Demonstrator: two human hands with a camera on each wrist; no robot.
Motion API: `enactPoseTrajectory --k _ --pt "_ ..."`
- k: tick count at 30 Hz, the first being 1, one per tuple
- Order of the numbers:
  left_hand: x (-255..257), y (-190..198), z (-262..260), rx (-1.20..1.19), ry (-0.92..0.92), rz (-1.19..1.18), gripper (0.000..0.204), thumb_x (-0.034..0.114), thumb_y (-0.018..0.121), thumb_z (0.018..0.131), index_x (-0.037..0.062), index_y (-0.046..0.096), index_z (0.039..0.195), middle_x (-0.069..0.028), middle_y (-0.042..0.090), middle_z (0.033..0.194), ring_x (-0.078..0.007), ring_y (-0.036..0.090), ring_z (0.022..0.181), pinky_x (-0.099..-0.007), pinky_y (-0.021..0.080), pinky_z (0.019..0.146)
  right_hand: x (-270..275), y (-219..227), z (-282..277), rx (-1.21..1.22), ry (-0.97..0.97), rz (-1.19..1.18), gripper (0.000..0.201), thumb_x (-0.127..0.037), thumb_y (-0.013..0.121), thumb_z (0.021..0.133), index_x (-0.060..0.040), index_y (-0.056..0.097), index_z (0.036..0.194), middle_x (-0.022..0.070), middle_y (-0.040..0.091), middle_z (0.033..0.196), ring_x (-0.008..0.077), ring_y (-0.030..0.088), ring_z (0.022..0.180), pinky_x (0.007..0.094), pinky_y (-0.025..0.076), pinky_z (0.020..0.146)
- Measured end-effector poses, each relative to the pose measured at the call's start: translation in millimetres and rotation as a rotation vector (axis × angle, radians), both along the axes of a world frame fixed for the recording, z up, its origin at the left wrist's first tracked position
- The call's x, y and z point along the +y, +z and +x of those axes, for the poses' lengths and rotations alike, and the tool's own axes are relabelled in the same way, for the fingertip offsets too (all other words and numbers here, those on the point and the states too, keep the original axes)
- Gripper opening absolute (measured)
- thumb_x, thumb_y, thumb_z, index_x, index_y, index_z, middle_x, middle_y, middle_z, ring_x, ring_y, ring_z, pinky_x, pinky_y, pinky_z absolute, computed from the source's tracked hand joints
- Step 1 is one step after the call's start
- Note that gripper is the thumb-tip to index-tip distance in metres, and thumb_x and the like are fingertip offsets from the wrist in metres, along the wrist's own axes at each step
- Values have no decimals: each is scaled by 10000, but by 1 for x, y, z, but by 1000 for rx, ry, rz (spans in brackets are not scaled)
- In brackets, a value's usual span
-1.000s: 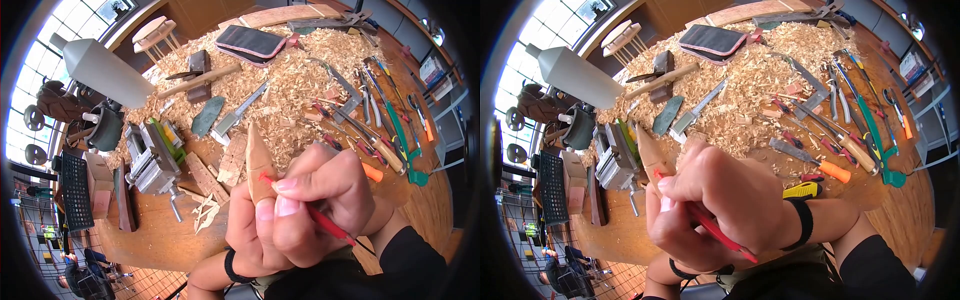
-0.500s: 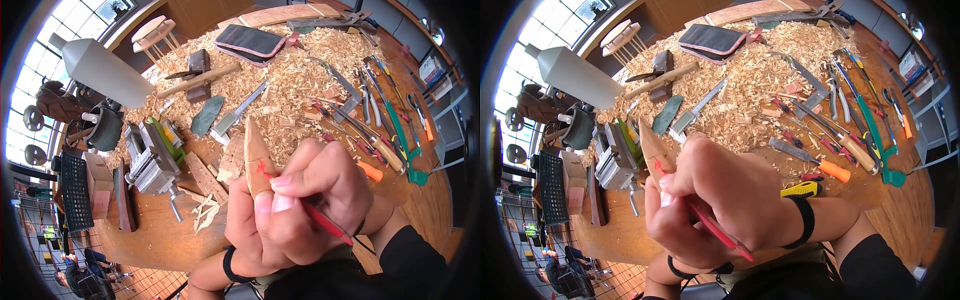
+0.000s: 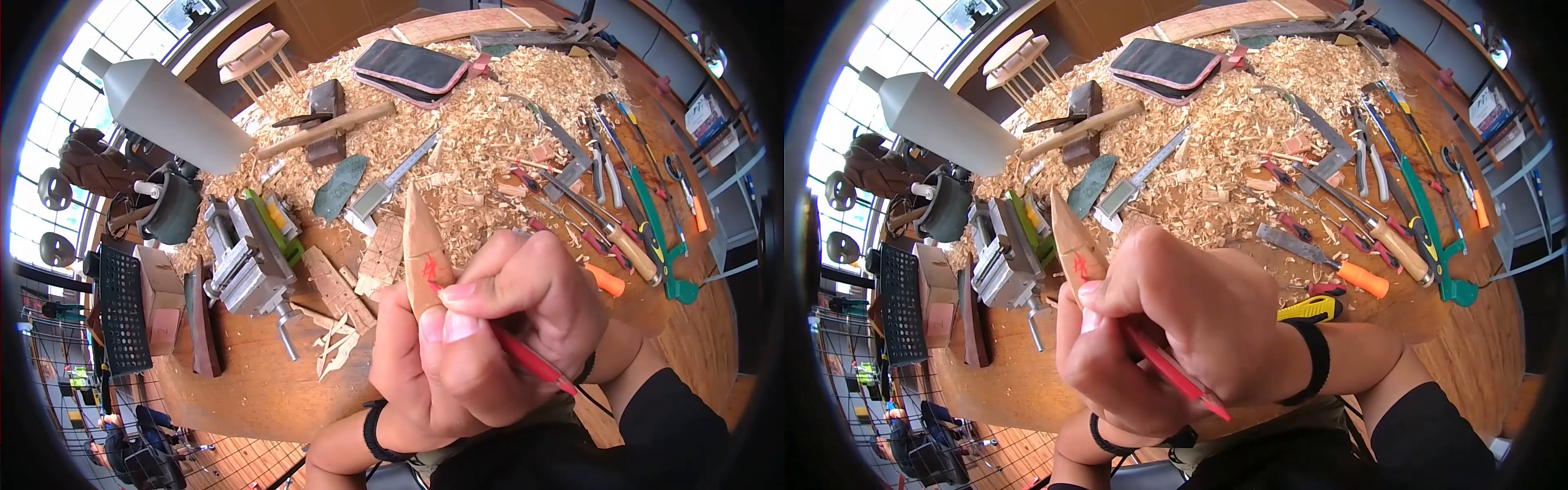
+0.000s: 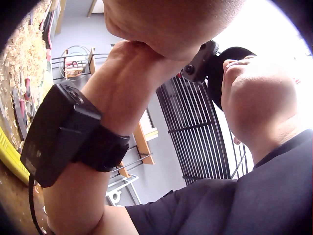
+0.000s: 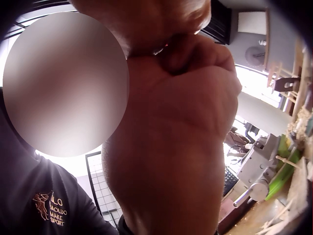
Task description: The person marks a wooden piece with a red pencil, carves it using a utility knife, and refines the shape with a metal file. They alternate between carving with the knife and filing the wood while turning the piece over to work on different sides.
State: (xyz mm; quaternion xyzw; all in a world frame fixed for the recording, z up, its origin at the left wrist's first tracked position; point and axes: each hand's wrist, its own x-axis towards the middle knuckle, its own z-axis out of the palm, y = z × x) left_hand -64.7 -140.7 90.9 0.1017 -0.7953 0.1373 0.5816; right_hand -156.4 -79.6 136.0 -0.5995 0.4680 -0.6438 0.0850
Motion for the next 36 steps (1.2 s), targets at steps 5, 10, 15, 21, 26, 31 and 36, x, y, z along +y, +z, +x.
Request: enactPoseTrajectory --k 5,10,15,21,26,31,36 --pt "-9 1 5 -42 -73 -20 215 -136 504 940 -73 445 1136 -205 526 1060 -236 587 644 -332 514 518 -1 -1 1 38 -41 -23 305 29 663 867 -33 493 1112 114 582 909 115 548 665 246 454 569" --pt "-11 0 15 -115 -74 -66 248 -129 533 931 -74 431 1151 -200 529 1056 -241 593 647 -336 526 524 0 0 0 6 11 -96 322 32 646 866 -2 487 1143 129 557 925 124 549 671 258 480 591" --pt "-14 7 12 -159 -31 -151 308 -110 591 912 -70 424 1167 -183 532 1034 -245 602 649 -338 546 538 0 5 4 24 -44 -83 330 21 648 859 -10 489 1147 119 554 908 129 531 659 268 477 587" --pt "24 36 25 151 -340 665 191 119 560 985 -30 509 1092 -94 530 849 -190 531 556 -307 436 452 -9 -4 -15 130 -49 -108 243 17 636 879 -19 498 1076 82 539 868 114 505 670 259 417 579" --pt "16 51 10 490 -462 1547 412 347 439 1056 -40 562 1128 -7 467 567 -60 345 442 -234 249 418 -12 7 -13 -156 -30 -78 173 36 550 938 6 479 1093 72 518 893 52 472 677 210 421 612" --pt "18 47 11 400 -538 1580 383 303 451 1052 -46 559 1168 -16 521 667 -61 405 531 -227 306 495 -8 7 -11 -47 -45 -94 221 44 538 925 2 455 1126 85 531 893 46 476 616 202 433 572" --pt "15 43 18 290 -613 1591 357 247 467 1047 -53 556 1219 -27 589 791 -62 480 641 -218 378 590 -2 10 -5 -66 5 -42 247 47 553 917 -2 447 1135 104 552 894 74 505 638 205 467 616"
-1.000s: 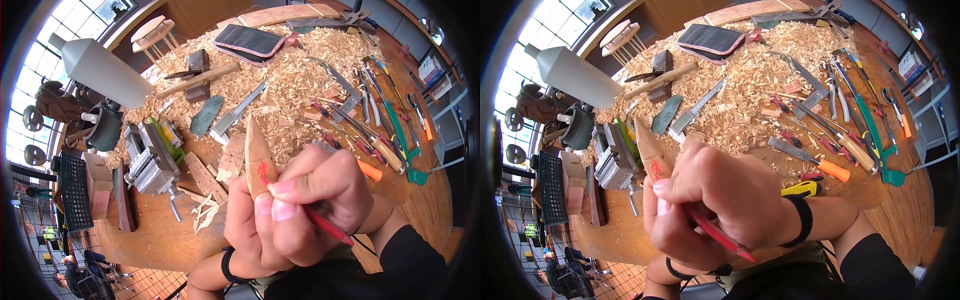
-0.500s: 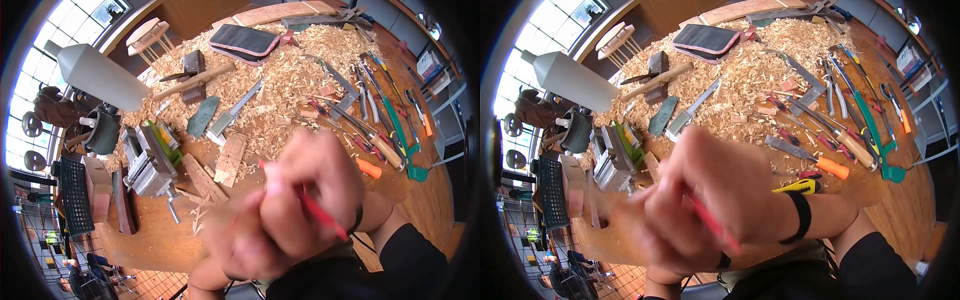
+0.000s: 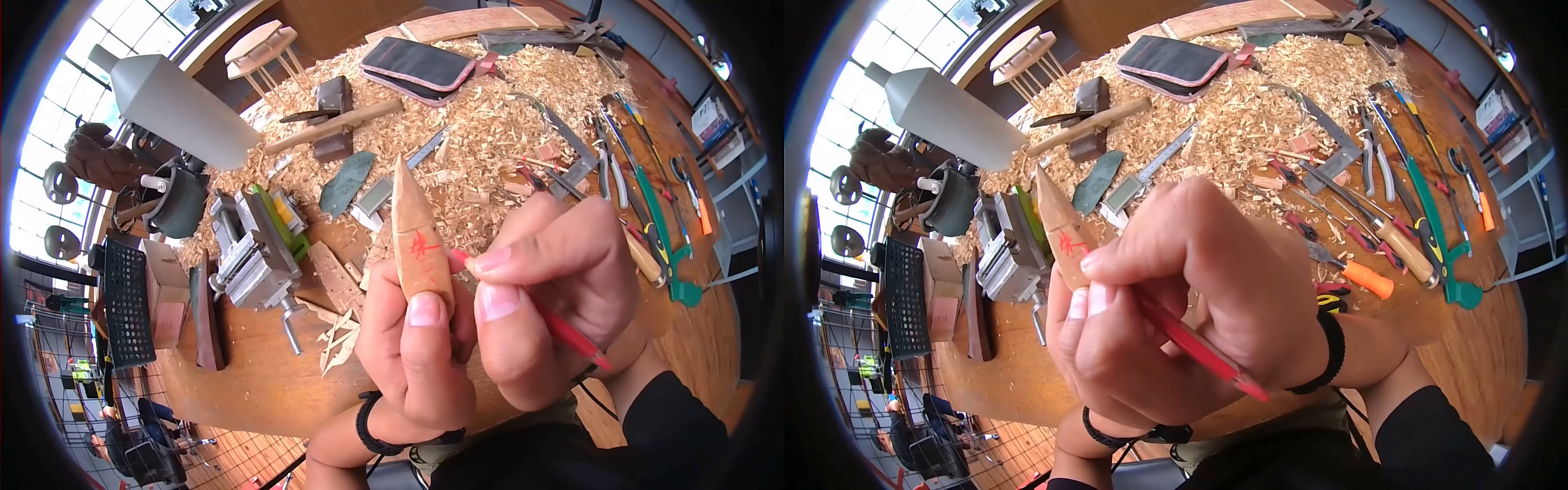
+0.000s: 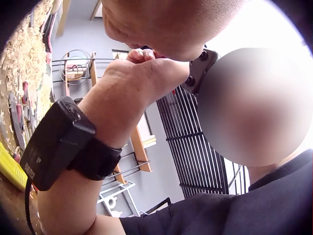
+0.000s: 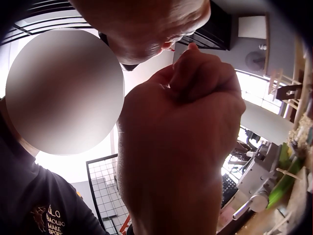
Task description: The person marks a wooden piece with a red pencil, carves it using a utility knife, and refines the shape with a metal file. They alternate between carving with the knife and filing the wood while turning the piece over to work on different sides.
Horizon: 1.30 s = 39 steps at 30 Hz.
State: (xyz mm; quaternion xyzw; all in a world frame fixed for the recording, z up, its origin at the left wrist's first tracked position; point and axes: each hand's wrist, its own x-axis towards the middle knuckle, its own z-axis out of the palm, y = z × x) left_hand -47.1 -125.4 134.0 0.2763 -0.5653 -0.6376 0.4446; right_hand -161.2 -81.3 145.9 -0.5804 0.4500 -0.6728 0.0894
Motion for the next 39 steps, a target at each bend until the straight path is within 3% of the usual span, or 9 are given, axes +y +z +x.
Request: enactPoseTrajectory --k 3,5,6,8,17,39 --pt "0 -5 0 -6 -45 -2 351 224 473 1046 -56 554 1240 -32 616 840 -62 510 685 -214 406 629 -2 1 3 -15 5 -35 250 41 568 907 -4 452 1123 110 560 882 92 516 663 216 464 617" --pt "2 -9 -5 143 -31 31 394 191 473 1038 -85 525 1314 -104 656 1092 -121 596 939 -266 476 849 -4 4 1 90 18 -36 252 31 586 890 -7 462 1106 110 569 877 106 520 681 231 464 623" --pt "1 -8 -3 143 -31 31 394 191 473 1038 -85 525 1314 -104 656 1092 -121 596 939 -266 476 849 -4 4 3 90 17 -36 252 31 586 890 -7 462 1106 110 569 877 106 520 681 231 464 623" --pt "-1 -6 0 93 -74 -14 420 182 463 1039 -96 508 1350 -157 634 1227 -170 594 1091 -316 464 975 -5 5 7 74 -17 -35 247 29 597 873 -12 475 1084 108 580 872 124 526 695 243 463 636" --pt "1 -7 0 200 -138 24 415 161 454 1035 -121 508 1333 -158 636 1204 -174 604 1063 -309 474 950 -9 -1 10 55 -17 -60 242 33 601 861 -27 488 1066 101 588 840 135 540 696 266 484 671" --pt "-1 -1 6 124 -202 15 449 200 442 1041 -122 482 1350 -181 631 1246 -206 623 1112 -336 487 981 -6 2 10 73 -48 -27 246 43 605 845 -27 493 1051 99 600 824 152 556 684 277 498 684"
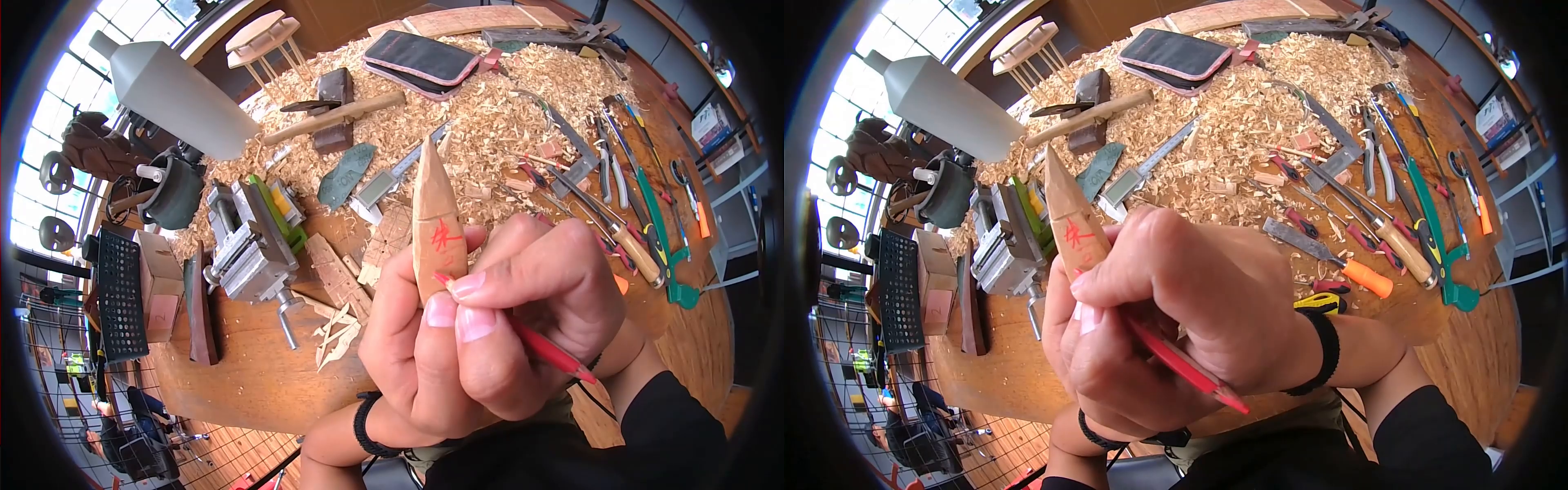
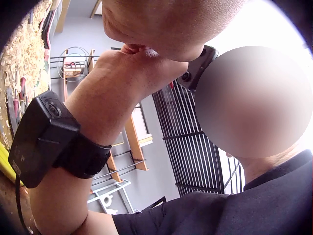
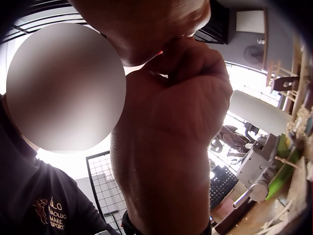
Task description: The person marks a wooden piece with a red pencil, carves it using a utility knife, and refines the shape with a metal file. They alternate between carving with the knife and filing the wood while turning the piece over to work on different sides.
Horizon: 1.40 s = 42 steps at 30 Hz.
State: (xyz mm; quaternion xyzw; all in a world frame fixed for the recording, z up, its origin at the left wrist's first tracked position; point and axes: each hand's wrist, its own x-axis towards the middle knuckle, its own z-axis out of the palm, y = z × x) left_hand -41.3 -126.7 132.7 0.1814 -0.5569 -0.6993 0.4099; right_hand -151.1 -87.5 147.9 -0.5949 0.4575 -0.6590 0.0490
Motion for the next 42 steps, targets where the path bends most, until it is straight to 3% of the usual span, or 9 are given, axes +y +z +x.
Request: enactPoseTrajectory --k 21,24,26,29,36,39,41,42 --pt "1 -10 -1 38 21 -62 434 183 430 1041 -115 479 1354 -193 626 1256 -216 626 1107 -342 492 975 4 -1 -3 35 15 8 272 34 627 862 -33 487 1086 94 582 875 141 563 725 287 514 785" --pt "2 -9 -1 32 31 -81 436 188 442 1043 -114 479 1355 -191 627 1257 -222 629 1108 -342 496 970 6 3 -3 -51 83 39 276 35 623 861 -36 486 1089 92 560 879 135 539 706 283 505 728" --pt "4 -4 1 -92 68 -174 447 195 459 1042 -112 473 1366 -192 627 1260 -228 635 1111 -347 503 962 9 0 -2 72 -39 54 279 36 623 859 -39 488 1091 92 542 872 131 518 686 276 481 653" --pt "6 -11 1 -96 99 -233 457 199 443 1042 -109 466 1379 -197 625 1267 -239 638 1124 -356 511 963 12 2 -1 75 -62 78 276 27 632 853 -45 498 1082 88 545 869 126 506 660 269 447 587" --pt "4 -5 -1 -56 12 -108 493 229 404 1041 -107 444 1399 -205 614 1276 -274 643 1143 -356 512 987 13 2 -4 15 25 135 243 -3 641 846 -61 507 1039 66 542 825 119 485 624 269 409 551" --pt "1 -21 -2 -100 79 -259 498 232 413 1041 -111 436 1401 -204 613 1270 -273 643 1145 -353 517 982 13 1 -5 43 21 139 248 -4 643 848 -64 499 1041 69 555 836 127 513 642 269 433 574" --pt "-1 -40 -7 -217 238 -711 491 228 416 1042 -115 440 1393 -207 611 1275 -270 640 1153 -358 525 970 9 -7 -4 35 26 94 254 -2 643 851 -64 498 1050 71 564 843 132 532 654 273 461 606" --pt "0 -44 -4 -217 236 -713 491 228 416 1042 -115 440 1393 -207 611 1275 -270 640 1153 -358 525 970 8 -10 -4 28 29 47 261 1 643 853 -65 496 1059 73 572 849 138 550 667 276 489 638"
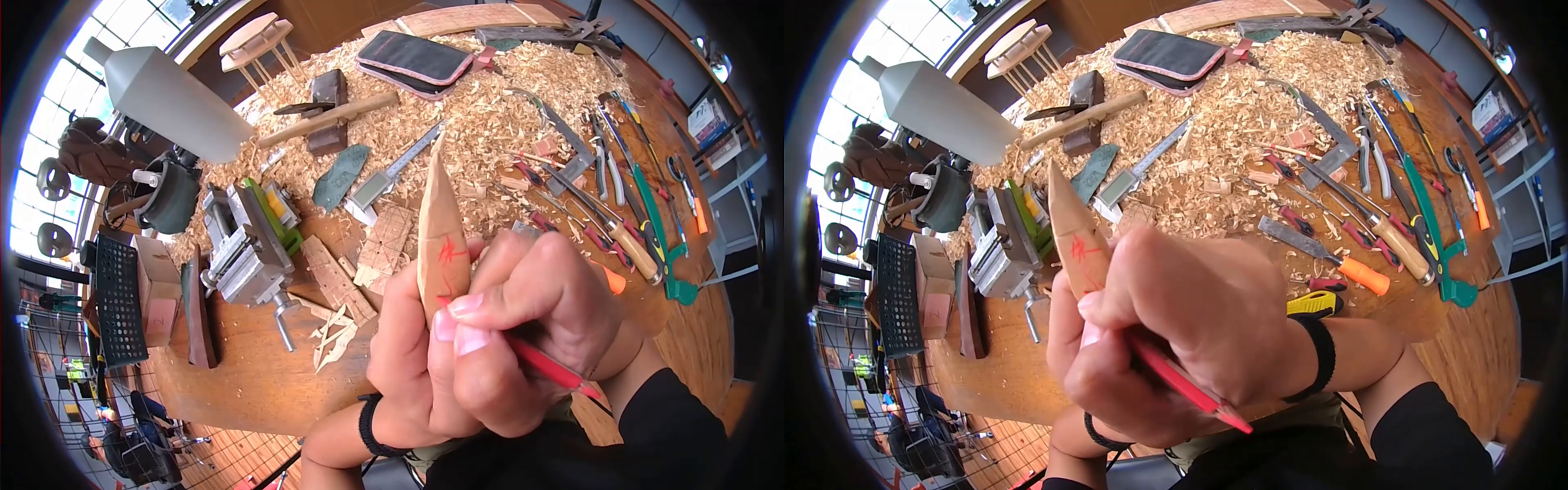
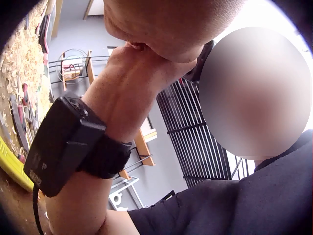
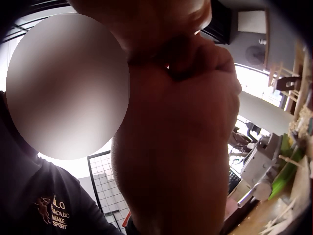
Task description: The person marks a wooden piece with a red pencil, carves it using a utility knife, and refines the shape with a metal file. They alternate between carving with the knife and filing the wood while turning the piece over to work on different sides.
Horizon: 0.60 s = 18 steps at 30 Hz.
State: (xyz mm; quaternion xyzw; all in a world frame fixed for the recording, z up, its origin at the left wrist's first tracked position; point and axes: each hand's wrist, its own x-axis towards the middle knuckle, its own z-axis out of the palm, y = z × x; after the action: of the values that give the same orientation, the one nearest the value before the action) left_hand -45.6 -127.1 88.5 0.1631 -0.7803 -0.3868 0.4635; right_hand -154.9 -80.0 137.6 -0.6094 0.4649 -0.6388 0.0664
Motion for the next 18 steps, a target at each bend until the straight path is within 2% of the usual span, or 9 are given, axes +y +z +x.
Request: enactPoseTrajectory --k 2,5,9,11,12,14,15,17,18 --pt "-1 3 2 292 -339 443 498 246 403 1053 -120 439 1388 -221 590 1307 -282 635 1163 -370 525 977 -1 4 3 -18 14 -5 271 3 647 854 -65 495 1067 74 579 854 142 564 679 284 510 675" --pt "2 19 5 136 -218 516 497 251 395 1055 -115 439 1389 -225 579 1323 -287 633 1167 -381 516 997 0 5 2 -28 24 5 290 13 657 852 -62 497 1082 75 589 864 146 581 699 292 536 715" --pt "6 28 1 199 -201 466 492 243 385 1054 -110 438 1393 -214 590 1312 -283 635 1167 -384 510 1009 0 5 3 -22 17 3 310 33 668 845 -45 509 1100 82 592 885 146 584 707 286 531 694" --pt "13 51 0 -6 -47 560 486 225 391 1046 -105 435 1400 -202 606 1295 -274 640 1160 -381 513 1009 0 6 4 -22 18 -13 321 44 674 841 -30 518 1112 88 592 899 145 584 706 279 521 669" --pt "10 50 4 -6 -47 560 486 225 391 1046 -105 435 1400 -202 606 1295 -274 640 1160 -381 513 1009 1 6 4 -23 18 -21 327 50 678 839 -23 523 1118 92 592 906 145 584 706 276 516 656" --pt "1 47 16 0 -228 465 494 226 398 1042 -104 437 1407 -194 604 1301 -272 644 1153 -371 515 1005 0 3 3 14 12 -32 327 48 678 840 -17 523 1120 96 589 904 142 577 698 273 511 644" --pt "1 40 15 -1 -229 465 494 226 398 1042 -104 437 1407 -194 604 1301 -272 644 1153 -371 515 1005 0 2 2 51 5 -42 327 45 678 841 -11 522 1123 100 587 902 140 571 689 270 507 631" --pt "1 28 8 87 -132 95 493 237 425 1034 -100 471 1392 -188 617 1275 -256 653 1119 -362 523 982 3 5 2 54 1 -17 323 43 675 842 -10 521 1121 101 585 899 139 568 689 267 501 620" --pt "5 29 8 88 -136 95 493 237 425 1034 -100 471 1392 -188 617 1275 -256 653 1119 -362 523 982 4 7 2 57 -2 7 318 42 673 844 -8 520 1119 101 583 895 138 566 688 265 496 609"
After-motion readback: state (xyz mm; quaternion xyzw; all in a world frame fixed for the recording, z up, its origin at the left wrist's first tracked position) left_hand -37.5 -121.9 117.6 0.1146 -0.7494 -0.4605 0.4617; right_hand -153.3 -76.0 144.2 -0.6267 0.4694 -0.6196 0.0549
